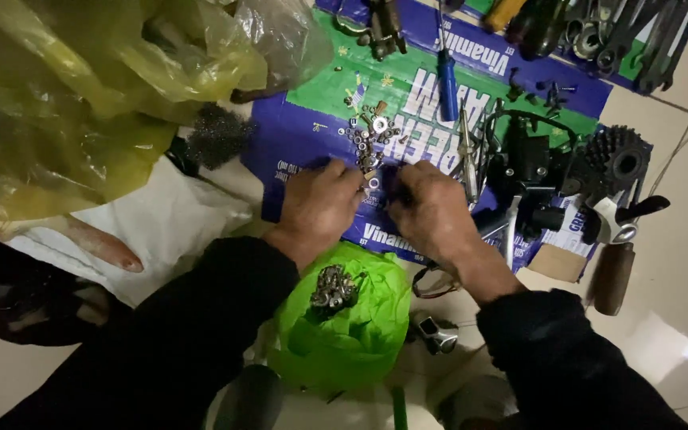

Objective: Inspecting and sorting small bicycle parts like ball bearings and screws by hand.

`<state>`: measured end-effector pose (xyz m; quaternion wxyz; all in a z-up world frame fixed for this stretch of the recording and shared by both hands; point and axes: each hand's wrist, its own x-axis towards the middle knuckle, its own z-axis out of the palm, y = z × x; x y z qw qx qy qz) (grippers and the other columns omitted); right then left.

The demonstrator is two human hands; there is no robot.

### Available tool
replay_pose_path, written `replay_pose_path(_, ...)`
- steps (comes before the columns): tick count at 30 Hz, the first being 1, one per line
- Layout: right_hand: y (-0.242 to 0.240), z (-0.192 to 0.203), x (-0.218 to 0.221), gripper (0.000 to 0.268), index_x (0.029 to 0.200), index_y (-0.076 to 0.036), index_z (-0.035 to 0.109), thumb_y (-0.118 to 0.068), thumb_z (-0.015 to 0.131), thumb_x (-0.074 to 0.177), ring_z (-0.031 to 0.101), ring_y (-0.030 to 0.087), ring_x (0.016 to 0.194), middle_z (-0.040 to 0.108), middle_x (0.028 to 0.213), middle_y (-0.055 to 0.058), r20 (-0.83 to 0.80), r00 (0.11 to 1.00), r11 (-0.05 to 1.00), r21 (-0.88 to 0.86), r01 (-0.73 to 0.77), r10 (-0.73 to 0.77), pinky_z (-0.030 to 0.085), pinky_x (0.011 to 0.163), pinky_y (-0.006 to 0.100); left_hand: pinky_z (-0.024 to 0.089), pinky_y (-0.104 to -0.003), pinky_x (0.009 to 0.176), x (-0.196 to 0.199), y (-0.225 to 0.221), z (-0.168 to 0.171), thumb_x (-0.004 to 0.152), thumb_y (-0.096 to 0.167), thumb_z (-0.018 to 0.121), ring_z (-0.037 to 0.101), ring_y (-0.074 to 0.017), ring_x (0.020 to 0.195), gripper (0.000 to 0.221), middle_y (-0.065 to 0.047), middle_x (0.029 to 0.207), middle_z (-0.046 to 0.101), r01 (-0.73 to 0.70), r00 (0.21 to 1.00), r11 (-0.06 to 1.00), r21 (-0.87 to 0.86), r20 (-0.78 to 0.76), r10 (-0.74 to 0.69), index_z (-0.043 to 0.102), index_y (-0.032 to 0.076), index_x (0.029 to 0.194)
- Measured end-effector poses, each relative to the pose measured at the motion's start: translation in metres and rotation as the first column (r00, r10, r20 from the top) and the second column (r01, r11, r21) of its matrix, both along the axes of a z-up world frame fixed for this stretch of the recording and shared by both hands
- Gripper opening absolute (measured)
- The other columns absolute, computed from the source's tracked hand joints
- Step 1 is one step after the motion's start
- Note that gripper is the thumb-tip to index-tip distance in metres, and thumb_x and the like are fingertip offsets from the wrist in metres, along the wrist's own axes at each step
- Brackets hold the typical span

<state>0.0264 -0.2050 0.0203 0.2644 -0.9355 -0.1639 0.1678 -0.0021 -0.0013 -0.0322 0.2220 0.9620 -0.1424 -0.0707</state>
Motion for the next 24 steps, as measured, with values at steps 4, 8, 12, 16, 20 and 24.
replay_pose_path(4, 0.002, 0.050, -0.020, 0.018, 0.087, -0.025, 0.074, -0.020, 0.077, 0.070, 0.073, 0.024, 0.091, 0.071, 0.087, -0.002, -0.266, 0.948, 0.973, 0.101, 0.207, -0.174, 0.056, 0.076, 0.037, 0.057, -0.040, 0.061, 0.000, -0.007, 0.000, 0.086, 0.034, 0.067, 0.071, -0.0221, 0.069, 0.010, 0.002, 0.084, 0.061, 0.008, 0.994, 1.000, 0.030, 0.106, -0.012, 0.067, 0.024, 0.088)
replay_pose_path(8, 0.014, 0.074, -0.057, 0.013, 0.086, -0.015, 0.074, -0.013, 0.070, 0.074, 0.071, 0.026, 0.075, 0.069, 0.079, 0.007, -0.463, 0.886, 0.891, 0.413, 0.188, 0.027, 0.058, 0.071, 0.038, 0.054, -0.042, 0.058, 0.002, -0.005, 0.003, 0.082, 0.024, 0.071, 0.069, -0.0279, 0.061, 0.011, -0.003, 0.078, 0.060, 0.052, 0.973, 0.999, -0.007, 0.228, -0.049, 0.064, 0.016, 0.079)
replay_pose_path(12, 0.028, 0.064, -0.099, 0.021, 0.094, -0.008, 0.067, -0.001, 0.071, 0.075, 0.066, 0.029, 0.083, 0.067, 0.093, 0.009, -0.348, 0.889, 0.907, 0.393, -0.149, 0.297, 0.050, 0.069, 0.042, 0.046, -0.044, 0.056, 0.005, -0.008, 0.019, 0.079, 0.016, 0.070, 0.059, -0.0267, 0.054, 0.009, -0.001, 0.072, 0.058, 0.057, 0.937, 0.997, 0.051, 0.343, -0.071, 0.073, 0.019, 0.087)
replay_pose_path(16, 0.027, 0.076, -0.098, 0.024, 0.104, -0.005, 0.065, 0.004, 0.062, 0.082, 0.062, 0.029, 0.085, 0.062, 0.094, 0.010, -0.415, 0.839, 0.891, 0.424, -0.164, 0.352, 0.049, 0.068, 0.043, 0.050, -0.046, 0.050, 0.009, -0.006, 0.030, 0.094, 0.023, 0.069, 0.061, -0.0282, 0.057, 0.019, -0.007, 0.073, 0.064, 0.017, 0.987, 1.000, -0.019, 0.162, -0.014, 0.069, 0.013, 0.078)
replay_pose_path(20, 0.019, 0.071, -0.074, 0.014, 0.103, -0.009, 0.072, -0.009, 0.062, 0.093, 0.070, 0.023, 0.080, 0.071, 0.089, 0.008, -0.309, 0.951, 0.895, 0.429, 0.120, 0.020, 0.061, 0.070, 0.037, 0.045, -0.035, 0.052, 0.022, -0.001, 0.052, 0.090, 0.028, 0.067, 0.061, -0.0179, 0.054, 0.020, -0.006, 0.071, 0.070, -0.455, 0.801, 0.798, -0.396, -0.573, 0.173, 0.076, 0.011, 0.088)
replay_pose_path(24, 0.021, 0.082, -0.042, 0.014, 0.104, -0.002, 0.074, -0.011, 0.072, 0.094, 0.065, 0.018, 0.083, 0.073, 0.088, 0.014, -0.457, 0.772, 0.698, 0.364, 0.616, -0.443, 0.056, 0.073, 0.039, 0.049, -0.027, 0.051, 0.022, 0.002, 0.096, 0.077, 0.025, 0.075, 0.063, -0.0145, 0.056, 0.027, -0.012, 0.078, 0.074, -0.769, 0.551, 0.456, -0.447, -0.826, 0.119, 0.080, 0.005, 0.094)
